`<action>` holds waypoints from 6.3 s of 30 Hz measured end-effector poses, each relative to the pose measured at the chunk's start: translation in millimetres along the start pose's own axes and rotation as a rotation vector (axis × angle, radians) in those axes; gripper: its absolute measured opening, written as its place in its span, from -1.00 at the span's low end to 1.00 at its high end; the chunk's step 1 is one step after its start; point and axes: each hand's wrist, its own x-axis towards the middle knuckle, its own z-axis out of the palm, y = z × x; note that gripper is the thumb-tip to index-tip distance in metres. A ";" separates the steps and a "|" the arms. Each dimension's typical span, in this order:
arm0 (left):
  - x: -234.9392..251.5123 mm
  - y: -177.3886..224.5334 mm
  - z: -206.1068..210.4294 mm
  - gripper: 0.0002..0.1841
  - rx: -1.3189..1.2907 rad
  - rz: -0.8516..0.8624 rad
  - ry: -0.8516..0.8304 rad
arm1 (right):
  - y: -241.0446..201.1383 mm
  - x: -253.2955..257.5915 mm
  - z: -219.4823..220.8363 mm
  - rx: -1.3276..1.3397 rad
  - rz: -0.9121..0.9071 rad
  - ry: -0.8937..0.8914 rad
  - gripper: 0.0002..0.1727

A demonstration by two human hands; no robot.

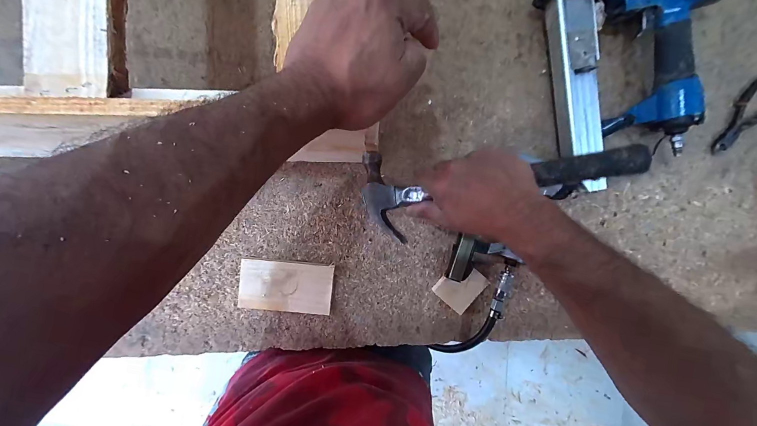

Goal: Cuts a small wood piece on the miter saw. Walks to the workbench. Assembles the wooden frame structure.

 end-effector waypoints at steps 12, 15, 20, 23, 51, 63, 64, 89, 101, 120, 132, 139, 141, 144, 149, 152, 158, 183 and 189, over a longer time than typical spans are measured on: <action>1.1 -1.7 -2.0 -0.58 -0.010 0.028 0.020 | -21.0 -19.4 -28.0 0.046 -0.125 0.039 -0.33; 0.9 -0.7 -0.6 -0.59 -0.009 0.020 0.023 | -5.9 -16.2 -27.7 0.017 -0.043 0.069 -0.33; 2.1 -1.2 -1.3 -0.58 -0.001 0.022 0.019 | -33.5 -26.5 -23.0 0.082 -0.152 0.073 -0.36; 3.0 -1.6 -1.5 -0.58 0.001 0.026 0.006 | -17.2 -16.1 -33.6 0.122 -0.057 0.044 -0.40; 2.3 -1.8 -1.8 -0.55 -0.010 0.055 0.050 | -70.5 -17.7 34.5 2.493 0.508 0.726 -0.21; 0.5 -8.0 -2.7 -0.48 -0.064 0.103 0.063 | -56.7 13.5 19.2 2.458 0.330 0.320 -0.22; 0.5 -8.0 -2.9 -0.48 -0.065 0.104 0.065 | -47.3 10.5 17.3 2.422 0.326 0.314 -0.23; -0.6 -9.6 -2.4 -0.49 -0.064 0.118 0.063 | -17.3 46.5 51.3 2.365 0.537 0.215 -0.23; -2.2 -13.5 -2.7 -0.50 -0.062 0.112 0.077 | -56.3 17.1 65.6 2.350 0.595 0.219 -0.21; -90.2 4.5 9.0 -0.55 -0.164 0.119 0.412 | -160.1 -136.7 95.4 1.564 0.629 0.142 -0.32; -84.1 26.7 87.9 -0.59 -1.886 -1.169 0.312 | -125.2 -236.0 119.6 1.237 0.641 0.094 -0.26; -80.5 47.1 77.8 -0.60 -1.898 -1.258 0.502 | -60.0 -213.0 71.3 0.998 0.376 -0.121 -0.49; -82.9 49.0 78.3 -0.61 -1.939 -1.238 0.520 | -43.4 -193.7 49.0 0.893 0.319 -0.226 -0.53; -93.5 54.4 78.9 -0.58 -1.901 -1.148 0.501 | -27.1 -162.6 35.8 0.684 0.235 -0.256 -0.62; -121.9 81.0 19.2 -0.66 -1.146 -0.671 0.550 | -8.1 -98.4 36.6 0.341 0.009 -0.060 -0.54; -97.6 63.1 -30.8 -0.67 -0.456 -0.283 0.601 | -4.9 -53.4 42.5 0.263 -0.138 -0.003 -0.53; -39.0 9.5 7.9 -0.16 0.073 -0.540 0.116 | 24.3 4.5 3.1 0.182 -0.137 -0.004 -0.51; -39.5 12.0 10.6 -0.20 0.104 -0.528 0.081 | 7.5 13.4 -4.3 0.312 -0.153 -0.062 -0.48; -37.9 11.7 11.5 -0.19 0.110 -0.516 0.078 | 24.7 14.3 -12.9 0.256 -0.222 -0.045 -0.54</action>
